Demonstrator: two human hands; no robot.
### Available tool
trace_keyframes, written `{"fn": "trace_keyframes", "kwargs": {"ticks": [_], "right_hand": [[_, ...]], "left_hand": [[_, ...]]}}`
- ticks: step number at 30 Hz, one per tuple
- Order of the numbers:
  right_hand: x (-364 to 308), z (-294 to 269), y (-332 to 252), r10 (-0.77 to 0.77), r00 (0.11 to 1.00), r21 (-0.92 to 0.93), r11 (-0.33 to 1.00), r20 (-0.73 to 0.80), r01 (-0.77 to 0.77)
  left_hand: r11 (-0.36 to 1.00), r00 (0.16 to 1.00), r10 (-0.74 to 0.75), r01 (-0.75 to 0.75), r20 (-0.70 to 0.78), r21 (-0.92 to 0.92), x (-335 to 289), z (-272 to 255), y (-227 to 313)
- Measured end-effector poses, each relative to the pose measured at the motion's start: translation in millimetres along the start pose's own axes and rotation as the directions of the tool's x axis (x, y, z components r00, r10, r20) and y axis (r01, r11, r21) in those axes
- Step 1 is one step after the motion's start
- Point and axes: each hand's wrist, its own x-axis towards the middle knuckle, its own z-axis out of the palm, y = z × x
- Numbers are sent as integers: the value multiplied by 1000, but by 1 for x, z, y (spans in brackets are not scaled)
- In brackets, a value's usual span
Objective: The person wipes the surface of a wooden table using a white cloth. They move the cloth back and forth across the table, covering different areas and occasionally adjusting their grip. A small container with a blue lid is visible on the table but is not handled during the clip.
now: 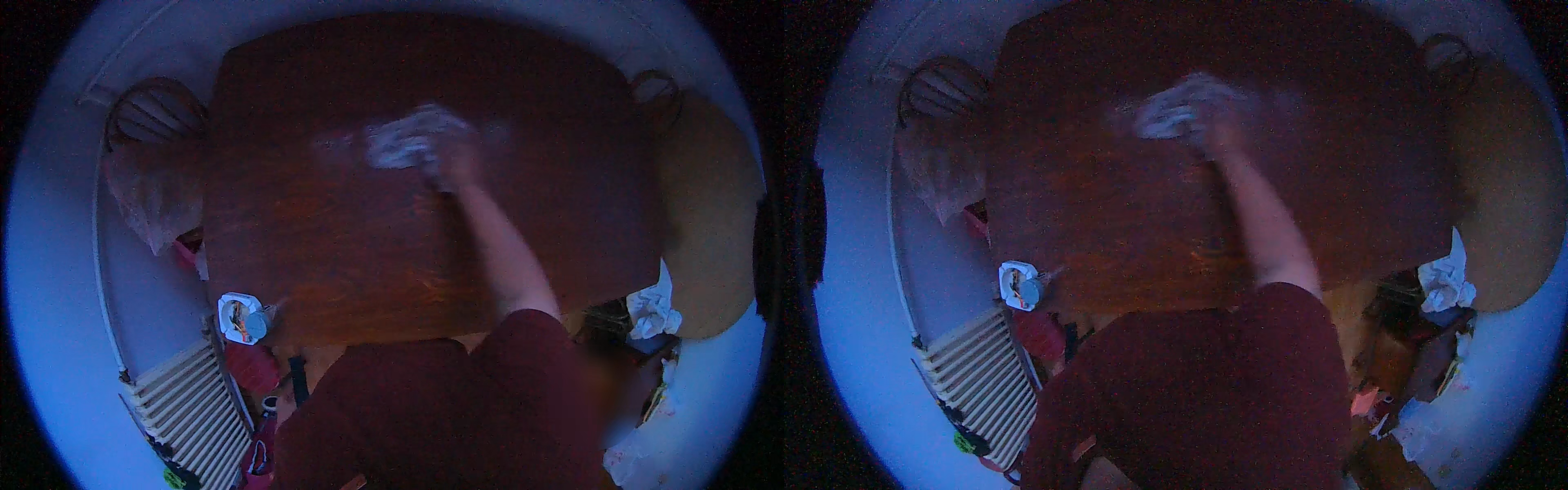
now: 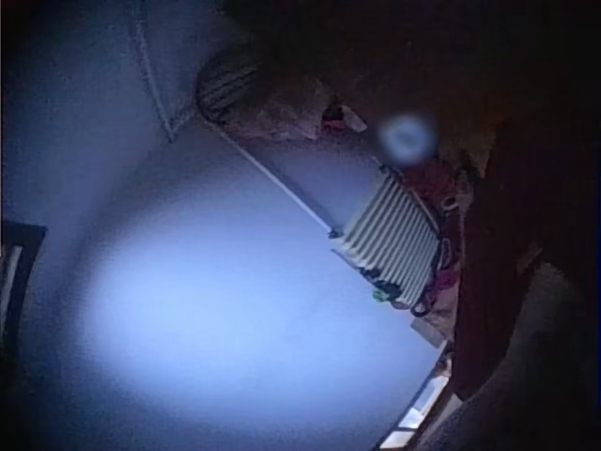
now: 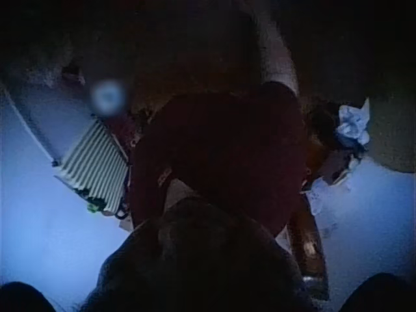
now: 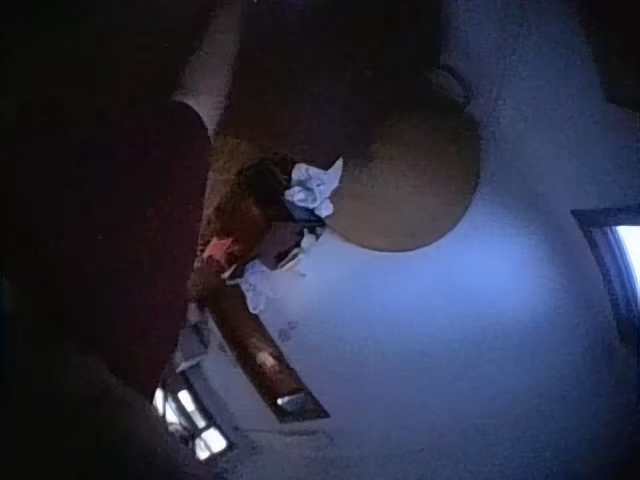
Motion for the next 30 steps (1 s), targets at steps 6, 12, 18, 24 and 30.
{"fn": "trace_keyframes", "kwargs": {"ticks": [6, 12, 18, 24, 30], "right_hand": [[-17, -114, 73, 455, 808, -351, 737, -375, -578], [-27, 70, -66, -9, 1000, -335, 942, 5, 10], [-68, 14, -66, 10, 976, -393, 916, 219, 79], [-141, -150, 95, 526, 800, -279, 753, -289, -596], [-115, -18, 17, 168, 969, -571, 785, -180, -242]], "left_hand": [[1000, 1000, 15, -16, -6, -18, 2, 13, 5], [994, 996, 80, -82, -40, -68, 2, 18, 7], [984, 992, 116, -122, -58, -126, -3, 55, -28], [986, 995, 104, -102, 10, -134, -30, 122, -65], [985, 990, 141, -140, 10, -103, -41, 131, -57]]}}
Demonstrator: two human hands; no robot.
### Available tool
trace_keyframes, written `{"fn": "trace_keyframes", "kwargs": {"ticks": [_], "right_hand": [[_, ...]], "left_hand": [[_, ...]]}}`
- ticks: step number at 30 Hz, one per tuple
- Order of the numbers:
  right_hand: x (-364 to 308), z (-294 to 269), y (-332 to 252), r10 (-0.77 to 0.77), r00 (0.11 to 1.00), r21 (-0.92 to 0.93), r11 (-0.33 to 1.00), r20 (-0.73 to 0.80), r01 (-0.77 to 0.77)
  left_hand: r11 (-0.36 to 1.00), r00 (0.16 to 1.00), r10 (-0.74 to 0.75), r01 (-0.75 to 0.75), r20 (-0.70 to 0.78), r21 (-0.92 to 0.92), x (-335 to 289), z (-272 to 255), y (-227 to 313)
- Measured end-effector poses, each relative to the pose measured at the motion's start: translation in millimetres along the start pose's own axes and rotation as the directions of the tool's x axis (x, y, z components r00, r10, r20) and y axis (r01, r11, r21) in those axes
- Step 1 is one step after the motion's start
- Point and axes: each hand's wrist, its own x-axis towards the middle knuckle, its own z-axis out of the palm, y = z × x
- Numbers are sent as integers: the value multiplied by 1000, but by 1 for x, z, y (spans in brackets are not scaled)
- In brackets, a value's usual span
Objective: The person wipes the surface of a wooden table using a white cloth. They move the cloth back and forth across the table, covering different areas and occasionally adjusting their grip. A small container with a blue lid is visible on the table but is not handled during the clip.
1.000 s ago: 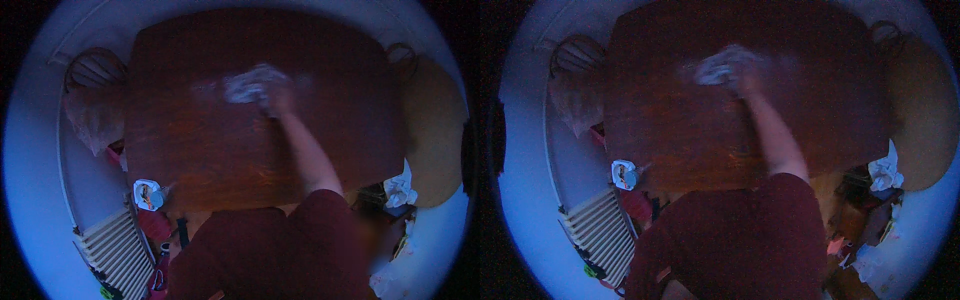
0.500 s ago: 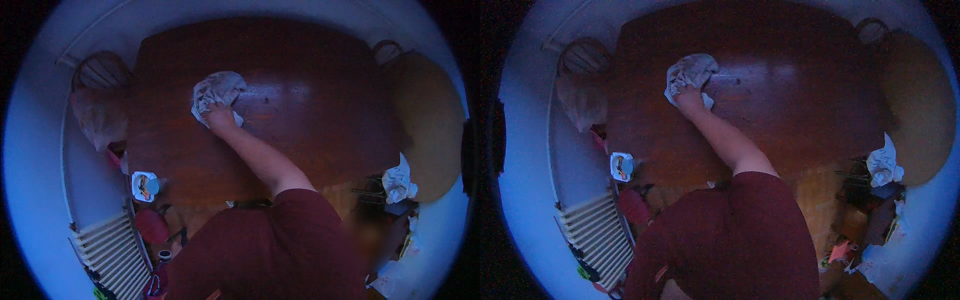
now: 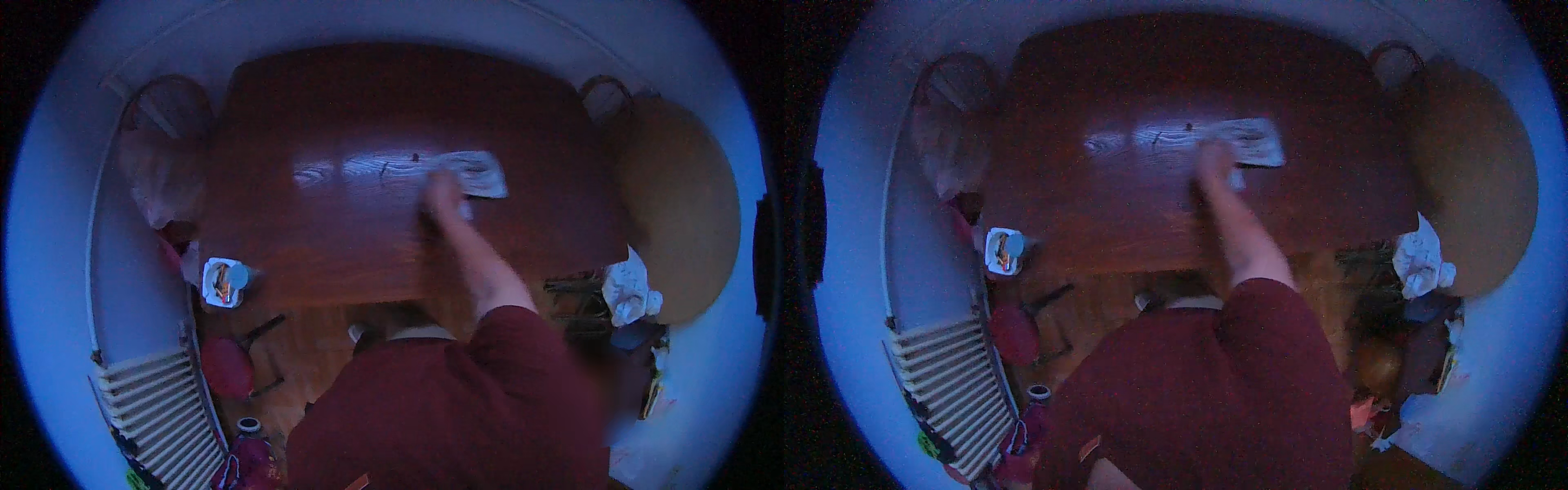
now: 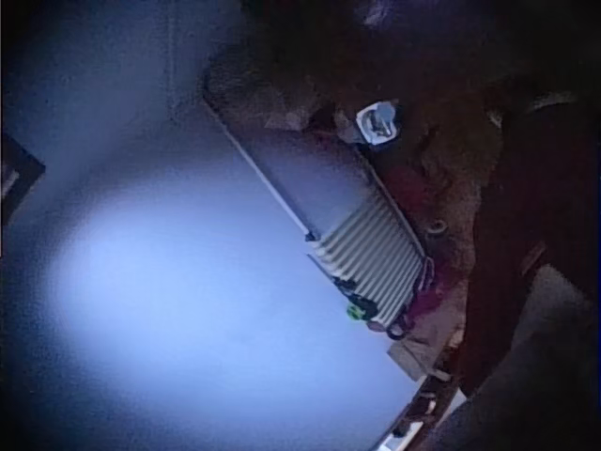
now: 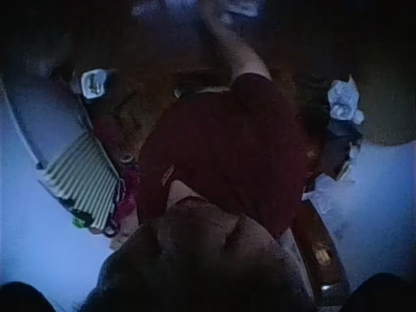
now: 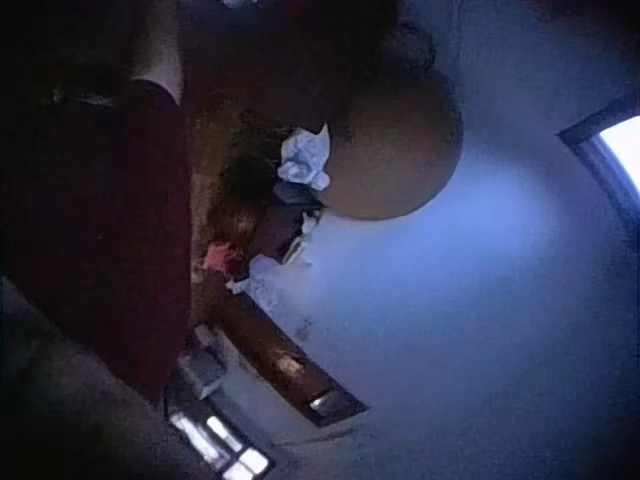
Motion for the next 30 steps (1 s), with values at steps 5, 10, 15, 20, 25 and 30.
{"fn": "trace_keyframes", "kwargs": {"ticks": [5, 10, 15, 20, 25, 30], "right_hand": [[-69, 6, -160, -472, 881, 338, 824, -33, 455], [-45, -17, -94, -656, 741, 347, 735, 144, 583], [58, 2, 159, 153, 980, 597, 777, 131, -201], [81, -60, 378, 288, 957, 79, 955, -34, -285], [80, -31, 340, 233, 954, 297, 940, -188, -170], [26, -40, 204, -526, 851, 329, 803, -2, 497]], "left_hand": [[997, 996, 51, -55, -73, -51, 4, -5, 31], [948, 956, 143, -207, -254, -242, 22, -3, 119], [908, 891, 142, -291, -432, -301, 31, -3, 313], [924, 796, 282, -375, -535, -71, 59, 30, 433], [841, 709, 524, -518, -472, 156, 98, 70, 485], [816, 734, 562, -415, -382, 402, 130, 92, 536]]}}
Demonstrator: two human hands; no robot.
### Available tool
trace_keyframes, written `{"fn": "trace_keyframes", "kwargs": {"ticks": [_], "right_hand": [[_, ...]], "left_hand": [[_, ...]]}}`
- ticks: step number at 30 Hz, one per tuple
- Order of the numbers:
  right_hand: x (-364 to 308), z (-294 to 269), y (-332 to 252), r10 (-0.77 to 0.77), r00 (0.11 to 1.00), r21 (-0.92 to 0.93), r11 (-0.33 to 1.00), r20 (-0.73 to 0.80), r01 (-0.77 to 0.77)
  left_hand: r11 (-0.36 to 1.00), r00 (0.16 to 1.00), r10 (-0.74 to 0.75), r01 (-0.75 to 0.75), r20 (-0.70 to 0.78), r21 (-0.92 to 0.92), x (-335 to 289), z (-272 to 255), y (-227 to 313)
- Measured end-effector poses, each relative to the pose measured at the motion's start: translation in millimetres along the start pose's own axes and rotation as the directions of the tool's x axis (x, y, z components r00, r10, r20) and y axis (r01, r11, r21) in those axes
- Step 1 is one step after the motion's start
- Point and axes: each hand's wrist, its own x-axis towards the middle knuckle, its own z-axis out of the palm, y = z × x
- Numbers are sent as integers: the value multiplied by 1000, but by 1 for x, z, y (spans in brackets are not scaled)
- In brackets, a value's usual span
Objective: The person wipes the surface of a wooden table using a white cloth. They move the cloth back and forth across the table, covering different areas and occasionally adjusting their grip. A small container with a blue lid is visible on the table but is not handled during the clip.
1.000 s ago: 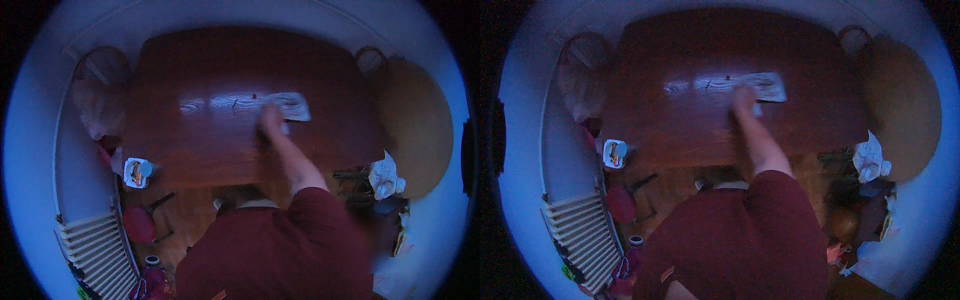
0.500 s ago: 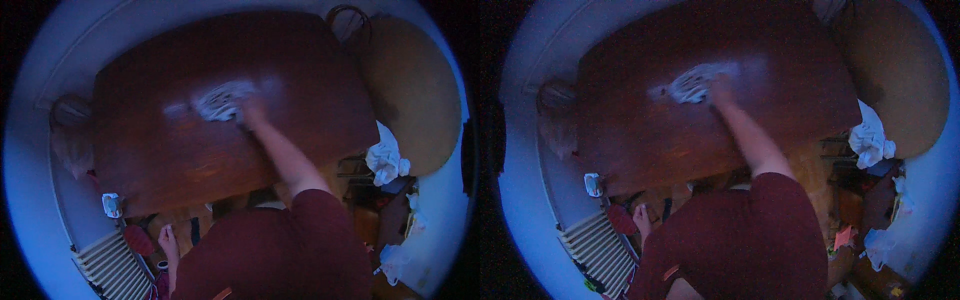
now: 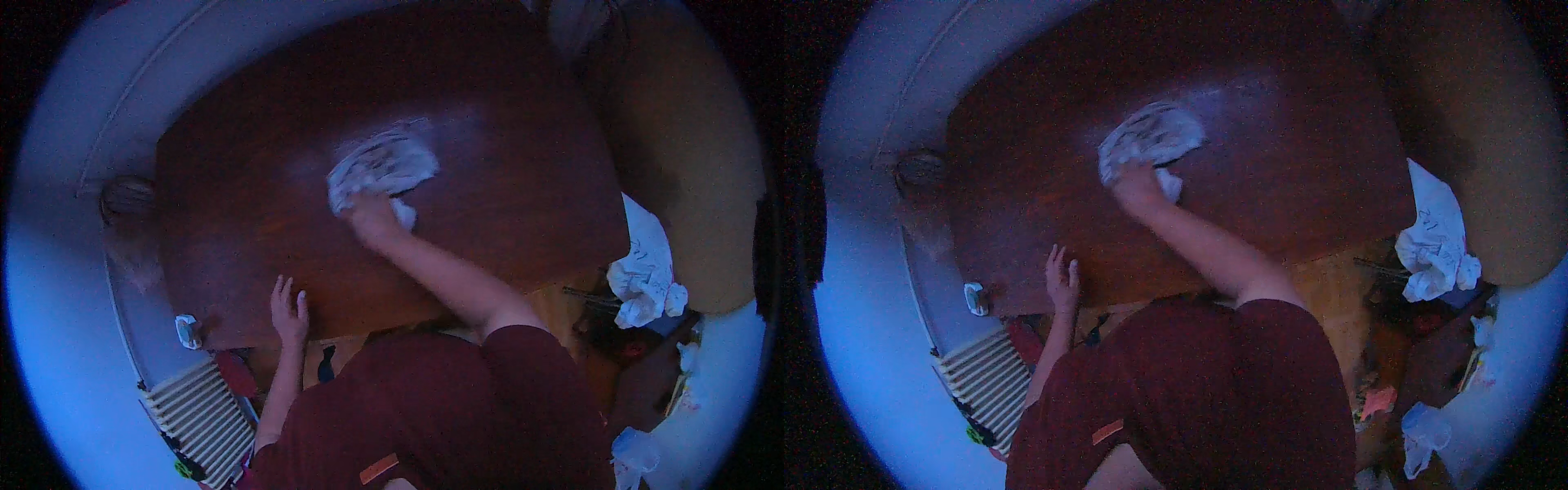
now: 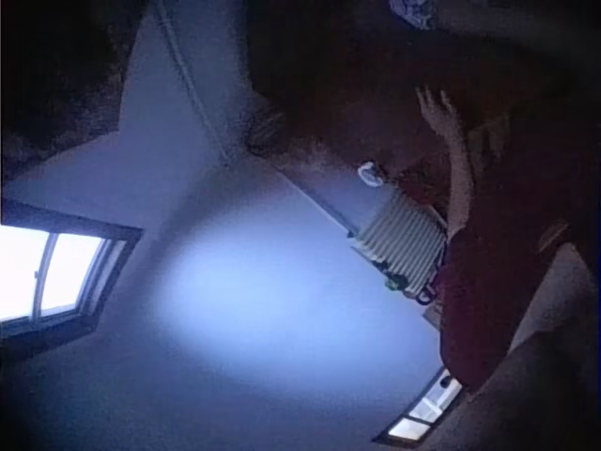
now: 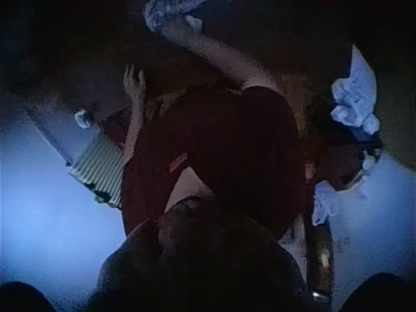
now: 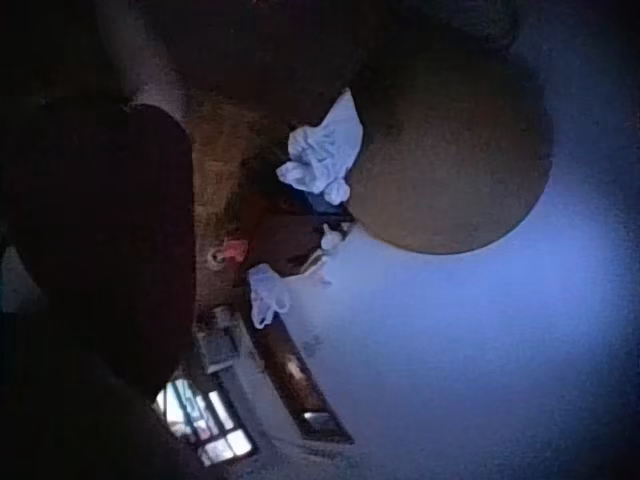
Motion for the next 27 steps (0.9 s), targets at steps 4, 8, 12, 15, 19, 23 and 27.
{"fn": "trace_keyframes", "kwargs": {"ticks": [4, 8, 12, 15, 19, 23, 27], "right_hand": [[-5, -25, 55, 154, 988, 230, 961, 5, -151], [-62, -101, 223, 727, 655, 180, 686, -207, -705], [-112, -161, 294, 813, 473, -140, 453, -341, -880], [-71, -99, 299, 793, 524, 39, 562, -311, -826], [33, -2, 148, 505, 830, 86, 862, -236, -500], [50, -20, 87, 29, 997, 39, 999, 77, -32], [41, -90, 182, 549, 831, 232, 822, -85, -520]], "left_hand": [[971, 993, 114, -113, 8, 211, 30, 26, -2], [910, 994, 107, -95, -7, 404, 54, 49, 13], [883, 994, 113, -101, 2, 459, 53, 73, 3], [887, 993, 119, -112, 12, 447, 53, 73, 13], [883, 994, 100, -107, 39, 457, 57, 67, 19], [886, 991, 123, -133, 50, 444, 61, 63, 12], [886, 995, 98, -100, 28, 453, 57, 52, 9]]}}
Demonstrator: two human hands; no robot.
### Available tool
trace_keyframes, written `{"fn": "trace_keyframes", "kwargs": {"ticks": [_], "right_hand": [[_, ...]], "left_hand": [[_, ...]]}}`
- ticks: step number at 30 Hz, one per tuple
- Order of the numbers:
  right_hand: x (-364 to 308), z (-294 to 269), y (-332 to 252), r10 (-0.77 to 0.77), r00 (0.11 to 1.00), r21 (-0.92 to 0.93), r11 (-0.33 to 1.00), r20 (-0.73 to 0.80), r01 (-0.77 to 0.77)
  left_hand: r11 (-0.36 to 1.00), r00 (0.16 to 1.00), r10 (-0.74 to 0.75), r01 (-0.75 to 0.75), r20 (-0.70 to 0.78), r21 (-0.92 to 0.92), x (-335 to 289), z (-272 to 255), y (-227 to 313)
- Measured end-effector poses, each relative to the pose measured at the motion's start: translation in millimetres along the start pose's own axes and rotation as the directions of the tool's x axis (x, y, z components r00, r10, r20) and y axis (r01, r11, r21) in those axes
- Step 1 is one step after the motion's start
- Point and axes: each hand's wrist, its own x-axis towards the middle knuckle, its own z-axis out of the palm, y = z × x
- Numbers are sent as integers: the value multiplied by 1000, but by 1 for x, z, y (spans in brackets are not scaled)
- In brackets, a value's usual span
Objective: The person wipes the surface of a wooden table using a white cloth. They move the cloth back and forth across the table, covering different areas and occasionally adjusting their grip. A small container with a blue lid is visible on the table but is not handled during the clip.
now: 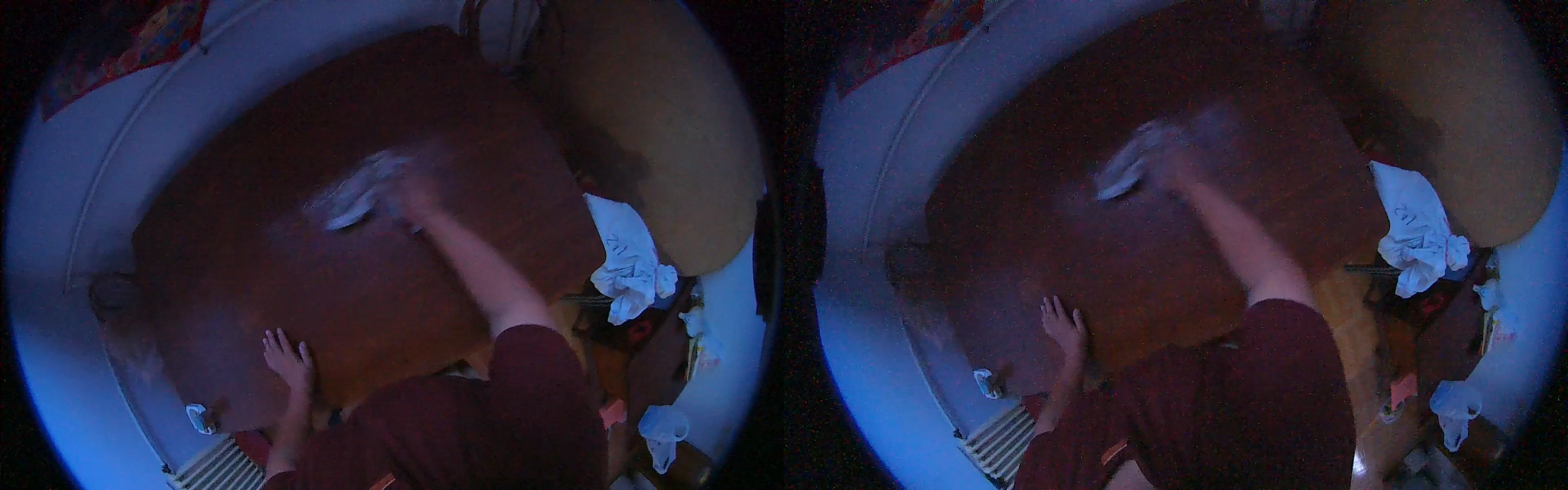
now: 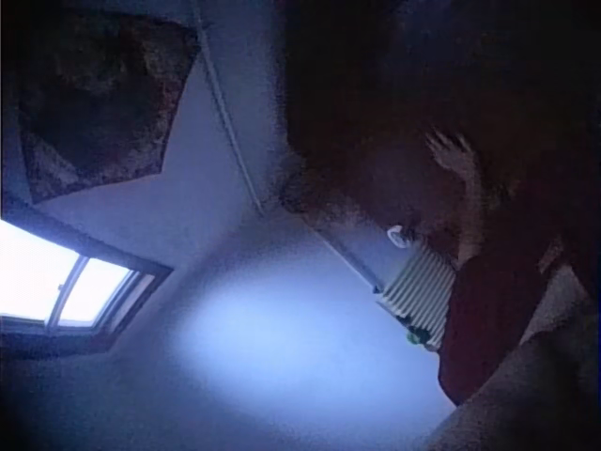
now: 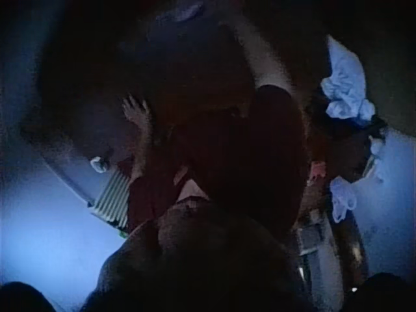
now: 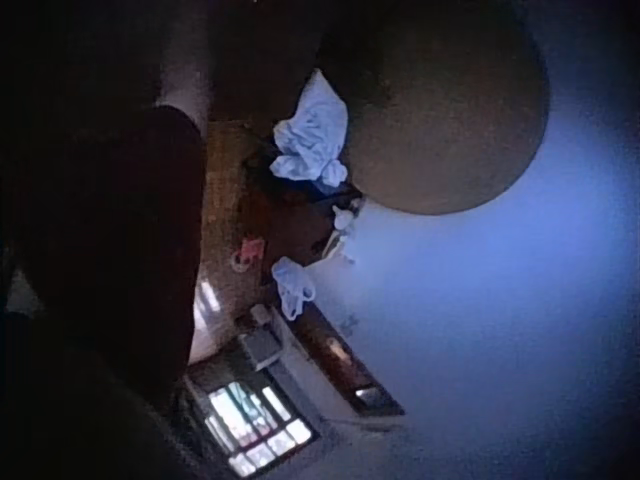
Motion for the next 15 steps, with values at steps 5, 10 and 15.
{"fn": "trace_keyframes", "kwargs": {"ticks": [5, 10, 15], "right_hand": [[28, -130, 177, 579, 745, 336, 810, -331, -481], [83, -36, 121, 148, 844, -286, 899, -516, -332], [62, 120, -72, -320, 874, -164, 947, -365, 278]], "left_hand": [[998, 999, 46, -47, -15, -31, -1, 8, 12], [1000, 999, 7, -6, 48, -31, 2, 0, 11], [999, 998, 40, -38, 57, -31, 6, 4, 2]]}}
